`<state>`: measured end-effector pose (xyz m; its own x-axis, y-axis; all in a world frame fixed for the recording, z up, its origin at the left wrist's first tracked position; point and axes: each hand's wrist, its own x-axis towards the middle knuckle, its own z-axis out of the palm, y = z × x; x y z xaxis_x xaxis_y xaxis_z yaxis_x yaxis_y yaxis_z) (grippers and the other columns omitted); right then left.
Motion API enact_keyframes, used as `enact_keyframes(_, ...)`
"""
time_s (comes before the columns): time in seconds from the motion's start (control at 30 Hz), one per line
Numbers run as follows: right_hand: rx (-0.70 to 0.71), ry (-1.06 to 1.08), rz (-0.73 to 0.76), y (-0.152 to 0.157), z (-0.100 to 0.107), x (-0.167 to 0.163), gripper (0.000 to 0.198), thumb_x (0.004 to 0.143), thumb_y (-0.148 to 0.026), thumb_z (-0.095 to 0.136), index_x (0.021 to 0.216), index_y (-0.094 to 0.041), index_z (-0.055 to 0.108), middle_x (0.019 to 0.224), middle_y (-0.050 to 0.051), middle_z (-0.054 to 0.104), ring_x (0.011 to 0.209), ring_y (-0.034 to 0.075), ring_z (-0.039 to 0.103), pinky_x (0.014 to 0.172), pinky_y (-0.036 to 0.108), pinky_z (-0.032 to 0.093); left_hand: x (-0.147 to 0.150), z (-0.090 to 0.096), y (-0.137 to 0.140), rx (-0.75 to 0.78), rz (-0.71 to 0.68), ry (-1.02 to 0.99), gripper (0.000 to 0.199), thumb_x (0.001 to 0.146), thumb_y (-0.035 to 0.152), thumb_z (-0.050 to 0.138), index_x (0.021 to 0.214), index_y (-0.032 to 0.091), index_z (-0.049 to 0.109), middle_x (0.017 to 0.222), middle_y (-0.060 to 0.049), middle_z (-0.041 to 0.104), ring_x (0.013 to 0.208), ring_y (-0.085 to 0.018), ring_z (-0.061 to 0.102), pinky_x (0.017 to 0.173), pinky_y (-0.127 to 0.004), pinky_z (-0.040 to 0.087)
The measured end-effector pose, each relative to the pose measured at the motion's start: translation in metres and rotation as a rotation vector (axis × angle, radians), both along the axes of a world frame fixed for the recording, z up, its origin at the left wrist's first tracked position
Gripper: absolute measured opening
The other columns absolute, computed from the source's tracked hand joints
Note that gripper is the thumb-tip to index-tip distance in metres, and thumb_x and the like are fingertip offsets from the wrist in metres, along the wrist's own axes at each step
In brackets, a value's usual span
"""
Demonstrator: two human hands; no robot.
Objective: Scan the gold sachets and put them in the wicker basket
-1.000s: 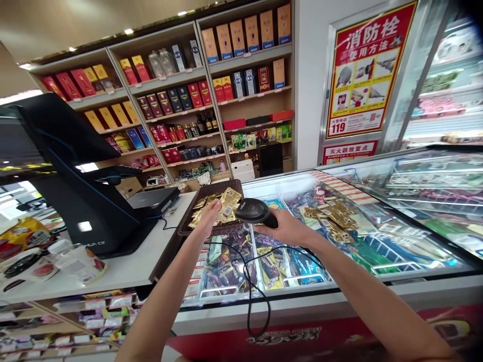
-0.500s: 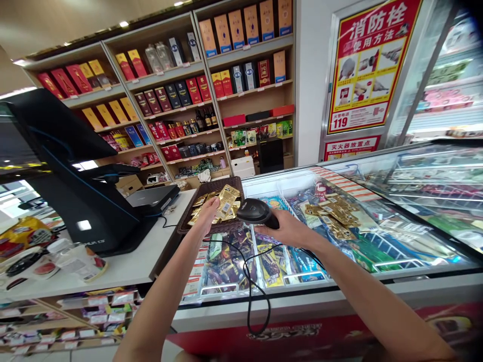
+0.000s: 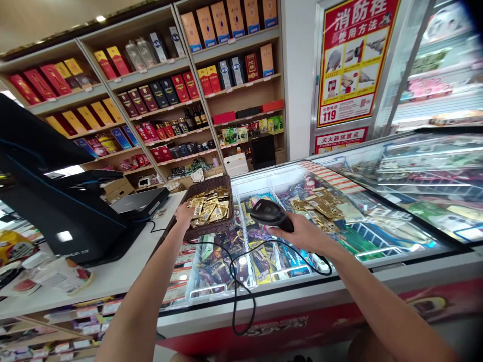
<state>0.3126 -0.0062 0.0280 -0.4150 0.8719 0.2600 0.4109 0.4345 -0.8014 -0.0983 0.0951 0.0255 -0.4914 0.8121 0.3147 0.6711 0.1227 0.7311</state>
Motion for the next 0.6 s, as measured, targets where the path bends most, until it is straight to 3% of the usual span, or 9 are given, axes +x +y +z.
enact_keyframes(0.1, 0.007, -0.02, -0.076, -0.003, -0.005, 0.023, 0.052, 0.081, -0.058, 0.062, 0.111, -0.015, 0.066, 0.097, 0.01, 0.073, 0.092, 0.029, 0.066, 0.077, 0.034, 0.047, 0.028, -0.002, 0.018, 0.005, 0.11, 0.097, 0.029, 0.076, 0.032, 0.061, 0.1, 0.017, 0.062, 0.131, -0.02, 0.05, 0.132, -0.043, 0.028, 0.101, -0.057, 0.027)
enact_keyframes(0.17, 0.006, -0.023, -0.136, -0.005, -0.009, 0.039, 0.05, 0.081, -0.056, 0.063, 0.11, -0.015, 0.067, 0.096, 0.01, 0.073, 0.091, 0.029, 0.066, 0.076, 0.034, 0.047, 0.058, -0.004, 0.032, 0.012, 0.054, 0.167, 0.03, 0.079, 0.033, 0.059, 0.104, 0.018, 0.064, 0.134, -0.018, 0.049, 0.134, -0.039, 0.029, 0.106, -0.053, 0.024)
enact_keyframes(0.27, -0.013, -0.003, -0.25, -0.008, -0.017, 0.068, 0.047, 0.08, -0.054, 0.064, 0.108, -0.017, 0.067, 0.091, 0.009, 0.072, 0.087, 0.028, 0.067, 0.073, 0.032, 0.048, 0.116, -0.009, 0.051, 0.046, -0.155, 0.325, 0.029, 0.083, 0.032, 0.055, 0.107, 0.02, 0.066, 0.125, -0.014, 0.059, 0.129, -0.033, 0.04, 0.108, -0.049, 0.024)
enact_keyframes(0.37, -0.139, 0.016, -0.373, -0.014, -0.024, 0.099, 0.042, 0.08, -0.054, 0.064, 0.102, -0.018, 0.066, 0.067, 0.005, 0.067, 0.062, 0.022, 0.065, 0.058, 0.029, 0.046, 0.184, -0.017, 0.061, 0.065, -0.407, 0.409, 0.028, 0.085, 0.032, 0.053, 0.106, 0.02, 0.068, 0.12, -0.011, 0.063, 0.123, -0.031, 0.047, 0.108, -0.048, 0.025)
enact_keyframes(0.47, -0.295, 0.024, -0.485, -0.02, -0.031, 0.127, 0.041, 0.081, -0.055, 0.063, 0.096, -0.017, 0.064, 0.048, -0.001, 0.056, 0.04, 0.015, 0.053, 0.045, 0.025, 0.038, 0.251, -0.03, 0.063, 0.021, -0.6, 0.378, 0.024, 0.085, 0.032, 0.055, 0.1, 0.022, 0.071, 0.118, -0.008, 0.065, 0.121, -0.028, 0.049, 0.107, -0.045, 0.029)
enact_keyframes(0.6, -0.31, 0.035, -0.57, -0.027, -0.038, 0.152, 0.039, 0.082, -0.054, 0.063, 0.095, -0.017, 0.062, 0.041, -0.004, 0.048, 0.037, 0.014, 0.049, 0.043, 0.023, 0.036, 0.326, -0.053, 0.066, -0.089, -0.773, 0.255, 0.023, 0.086, 0.029, 0.055, 0.099, 0.02, 0.071, 0.116, -0.008, 0.065, 0.115, -0.025, 0.054, 0.101, -0.039, 0.037)
